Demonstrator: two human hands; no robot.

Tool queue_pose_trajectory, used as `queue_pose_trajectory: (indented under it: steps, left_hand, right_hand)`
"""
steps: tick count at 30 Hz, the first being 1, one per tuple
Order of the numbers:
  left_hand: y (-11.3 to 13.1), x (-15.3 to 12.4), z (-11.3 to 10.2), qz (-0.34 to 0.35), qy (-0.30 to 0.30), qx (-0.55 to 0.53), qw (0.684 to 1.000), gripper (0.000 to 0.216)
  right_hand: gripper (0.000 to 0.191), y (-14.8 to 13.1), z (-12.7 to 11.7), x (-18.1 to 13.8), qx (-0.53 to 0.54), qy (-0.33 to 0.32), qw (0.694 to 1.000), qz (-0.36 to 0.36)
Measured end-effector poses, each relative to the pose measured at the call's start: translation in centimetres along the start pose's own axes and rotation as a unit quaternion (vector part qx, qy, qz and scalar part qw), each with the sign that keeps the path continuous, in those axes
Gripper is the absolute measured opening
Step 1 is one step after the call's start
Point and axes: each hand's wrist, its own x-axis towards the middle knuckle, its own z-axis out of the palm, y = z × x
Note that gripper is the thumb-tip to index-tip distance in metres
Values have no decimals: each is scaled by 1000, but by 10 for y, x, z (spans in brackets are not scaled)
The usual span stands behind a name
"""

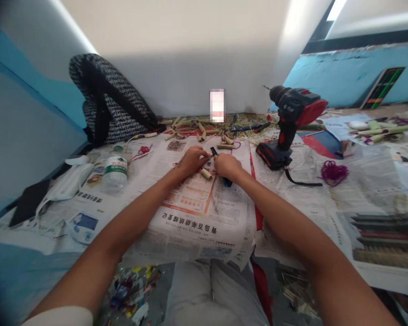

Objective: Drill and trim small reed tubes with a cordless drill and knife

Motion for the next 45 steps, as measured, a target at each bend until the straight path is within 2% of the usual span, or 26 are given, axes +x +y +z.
queue_pose_trajectory:
  steps: [11,17,23,27,29,33,36,41,45]
  left_hand:
    - [0,-1,3,-29,2,11,1000,22]
    - [1,0,1,-23,-2,12,1000,18]
    - [11,-7,-5,-39,5,23,999,16]
    - [22,-13,-9,-83,31,16,996,28]
    - [25,-16,-14,-93,65,13,993,34]
    - [20,-21,-32,-74,180,-1,981,37]
    - [10,-25,-48,-58,219,-15,974,33]
    - [-7,-26,-55,-39,217,-41,975,30]
    - [-16,-25,-43,-32,176,-58,982,25]
  right_hand:
    - [56,2,-1,-10,5,-10,1000,-3]
    - [59,4,-3,-10,5,15,1000,15]
    - [59,11,-7,-10,13,97,995,11]
    - [62,19,-10,-10,46,139,989,8]
    - [60,23,-12,-11,66,165,984,-5]
    - [48,30,-16,-16,111,235,965,-30]
    - [40,33,-17,-19,156,298,940,-61]
    - [35,35,-15,-22,230,357,896,-126]
    - [35,37,-11,-18,246,347,893,-146]
